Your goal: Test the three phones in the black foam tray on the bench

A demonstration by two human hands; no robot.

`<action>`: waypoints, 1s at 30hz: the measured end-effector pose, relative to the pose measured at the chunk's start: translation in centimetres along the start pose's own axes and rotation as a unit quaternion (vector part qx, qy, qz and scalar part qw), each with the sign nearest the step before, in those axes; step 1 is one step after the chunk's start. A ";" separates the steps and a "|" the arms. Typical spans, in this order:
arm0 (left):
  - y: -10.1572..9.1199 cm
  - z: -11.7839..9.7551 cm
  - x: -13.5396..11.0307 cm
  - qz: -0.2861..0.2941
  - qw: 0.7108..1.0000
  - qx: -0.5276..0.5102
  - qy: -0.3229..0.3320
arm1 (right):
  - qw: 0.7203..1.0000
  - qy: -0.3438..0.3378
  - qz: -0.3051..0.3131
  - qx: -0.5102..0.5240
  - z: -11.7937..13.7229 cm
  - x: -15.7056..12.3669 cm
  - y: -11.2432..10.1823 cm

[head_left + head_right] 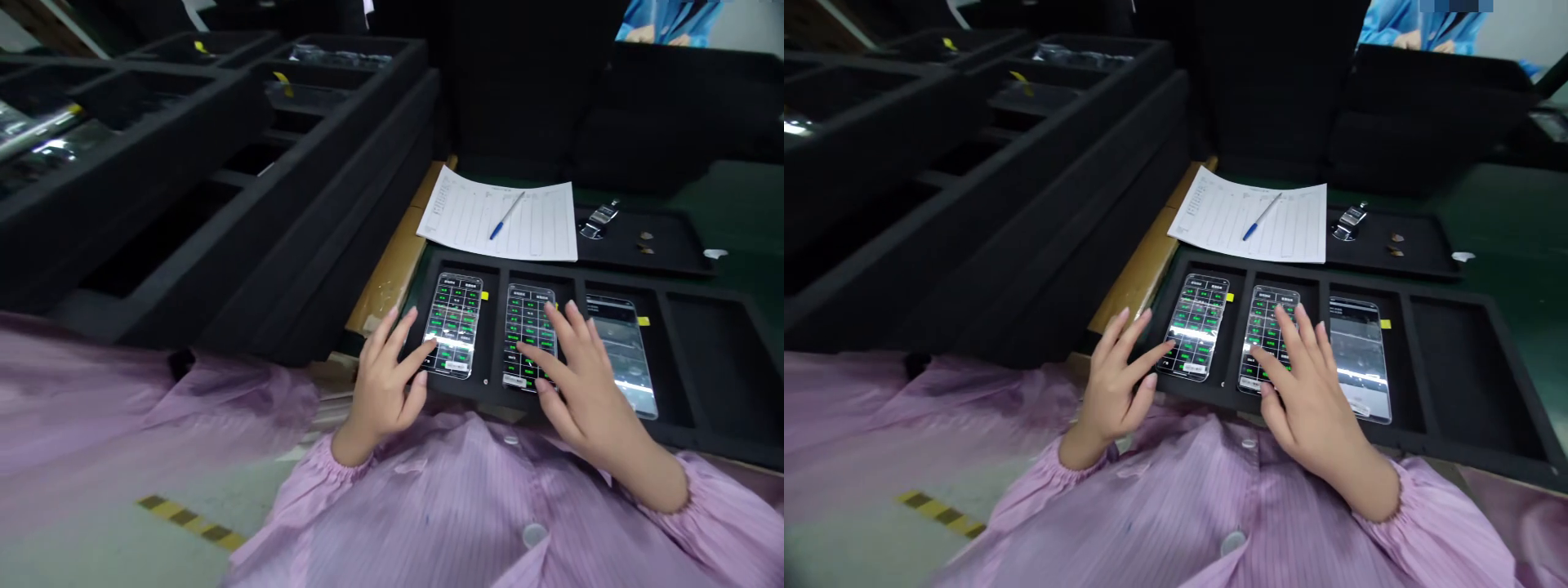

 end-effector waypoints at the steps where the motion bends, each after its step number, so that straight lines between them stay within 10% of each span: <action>1: 0.3 0.1 0.0 0.015 1.000 0.005 0.001 | 1.000 -0.002 -0.001 0.002 0.0 -0.2 -0.5; 6: -1.0 0.8 0.6 -0.001 1.000 -0.027 0.009 | 0.999 0.044 -0.022 -0.017 -4.2 -0.4 -5.3; 11: -3.7 2.0 3.4 -0.030 0.995 -0.096 0.015 | 0.969 0.235 -0.075 0.001 -18.4 0.4 -11.5; 17: -3.4 3.1 8.6 0.011 0.991 -0.128 -0.042 | 0.922 0.380 -0.023 0.075 -32.1 2.1 -10.0; 30: 1.5 3.3 14.6 0.197 0.975 -0.071 -0.071 | 0.883 0.394 -0.037 0.252 -33.5 4.0 -6.0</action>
Point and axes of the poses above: each hand's wrist, its own x-axis towards the middle knuckle, its own y-axis out of the palm, z = x × y, the point moved 10 cm from there along x, towards the middle knuckle, and after that the axes turned 13 degrees about z, right-handed, at the moved point
